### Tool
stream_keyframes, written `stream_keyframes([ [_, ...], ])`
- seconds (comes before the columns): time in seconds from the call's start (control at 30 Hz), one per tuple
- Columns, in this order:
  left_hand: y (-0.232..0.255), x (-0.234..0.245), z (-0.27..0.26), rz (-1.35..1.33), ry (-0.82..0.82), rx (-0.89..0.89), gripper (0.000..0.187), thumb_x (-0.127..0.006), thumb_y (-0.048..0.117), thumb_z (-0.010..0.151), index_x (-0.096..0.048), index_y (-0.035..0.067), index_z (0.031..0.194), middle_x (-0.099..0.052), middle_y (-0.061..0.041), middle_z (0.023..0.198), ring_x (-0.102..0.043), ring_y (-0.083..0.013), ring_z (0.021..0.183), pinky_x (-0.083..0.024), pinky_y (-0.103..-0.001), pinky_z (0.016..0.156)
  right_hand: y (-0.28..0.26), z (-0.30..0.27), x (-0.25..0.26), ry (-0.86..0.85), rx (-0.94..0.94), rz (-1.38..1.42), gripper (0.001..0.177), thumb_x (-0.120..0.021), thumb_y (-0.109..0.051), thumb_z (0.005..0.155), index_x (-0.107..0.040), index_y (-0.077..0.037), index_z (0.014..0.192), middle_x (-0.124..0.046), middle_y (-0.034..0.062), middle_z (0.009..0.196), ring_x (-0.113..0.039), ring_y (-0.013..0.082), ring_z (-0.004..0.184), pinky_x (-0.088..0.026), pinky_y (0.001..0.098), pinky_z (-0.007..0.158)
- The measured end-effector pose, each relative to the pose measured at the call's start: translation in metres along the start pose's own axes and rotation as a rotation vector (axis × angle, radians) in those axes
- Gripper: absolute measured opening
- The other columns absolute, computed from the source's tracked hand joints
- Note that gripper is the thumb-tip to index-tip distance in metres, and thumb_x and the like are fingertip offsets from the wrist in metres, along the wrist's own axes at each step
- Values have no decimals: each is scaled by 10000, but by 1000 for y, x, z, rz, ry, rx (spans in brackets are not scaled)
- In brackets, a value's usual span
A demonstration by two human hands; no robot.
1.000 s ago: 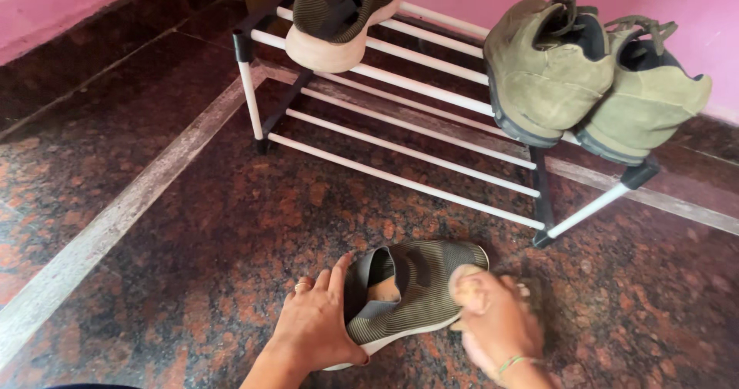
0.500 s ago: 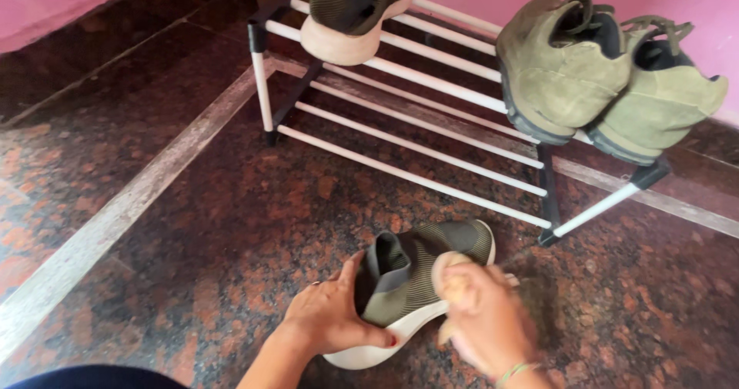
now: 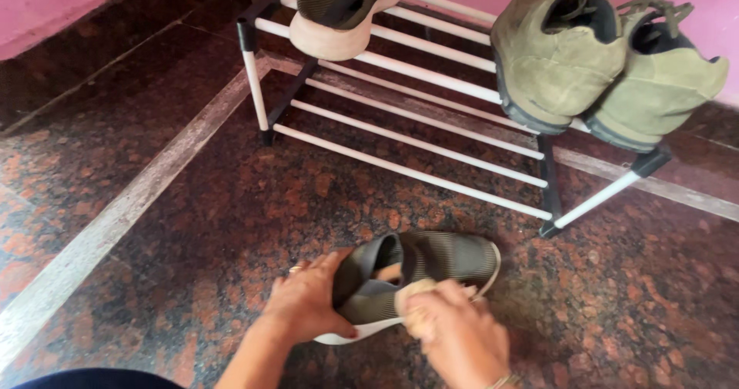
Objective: The person sits on the floor and wipes a pair of dark slip-on shoes with a cloth, then places them on a shoe rack. They then pick up a pair of green lace-up shoes and wipe them with the same cloth.
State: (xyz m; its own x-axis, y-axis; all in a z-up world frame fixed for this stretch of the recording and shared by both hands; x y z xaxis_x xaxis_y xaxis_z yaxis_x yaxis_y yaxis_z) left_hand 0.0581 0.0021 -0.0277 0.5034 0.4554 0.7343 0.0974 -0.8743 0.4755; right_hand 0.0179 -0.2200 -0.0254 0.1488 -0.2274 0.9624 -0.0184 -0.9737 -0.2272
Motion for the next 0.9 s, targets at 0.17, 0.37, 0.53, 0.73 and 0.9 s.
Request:
stream_keyframes([
  [0.17,-28,21,5,-67,218,13,1154,-941,290,602,-304,310,1564,-512,40,1486,-482,-276,1399,-407,-536,1128,119,29,23,-2,-289,-22,495,-807,-288,698,-708,-432,1161,-705,-89,1146,-746,233,1045,-601,403,925],
  [0.37,-18,18,11,-129,472,-70,1056,-866,170,667,-310,260,1561,-353,-66,1569,-347,-376,1427,-379,-621,1076,143,26,43,143,-425,53,465,-812,-340,789,-689,-366,1237,-683,11,1173,-703,342,1076,-575,482,893],
  [0.53,11,3,11,-1,341,-129,815,-875,222,725,-472,279,1431,-214,-90,1631,-100,-446,1531,-243,-718,1103,22,44,56,303,-107,295,429,-790,-248,722,-709,-345,1132,-687,-7,1093,-737,289,970,-611,434,815],
  [0.73,1,-1,25,-63,271,-147,499,-871,261,768,-691,148,1219,-312,-64,1569,-107,-429,1538,-325,-734,1079,-67,42,21,51,64,-20,525,-799,-220,734,-653,-358,1219,-644,-26,1191,-662,300,1080,-557,448,884],
  [0.9,-6,8,18,-123,383,-269,437,-854,183,701,-745,167,1124,-440,-49,1469,-339,-345,1487,-484,-494,1082,10,30,12,33,-205,17,496,-769,-227,754,-645,-406,1200,-619,-50,1194,-670,282,1121,-582,446,886],
])
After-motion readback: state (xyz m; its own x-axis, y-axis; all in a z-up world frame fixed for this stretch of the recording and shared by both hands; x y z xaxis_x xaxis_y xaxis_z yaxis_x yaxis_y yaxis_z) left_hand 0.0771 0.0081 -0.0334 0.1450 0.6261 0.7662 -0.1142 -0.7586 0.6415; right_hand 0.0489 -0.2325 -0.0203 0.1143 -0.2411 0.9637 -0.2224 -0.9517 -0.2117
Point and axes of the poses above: each hand's wrist, its own z-axis towards the middle knuckle, its own x-axis out of the back of the hand, y = z × x, the point moved 7 cm from there along z, towards the middle knuckle
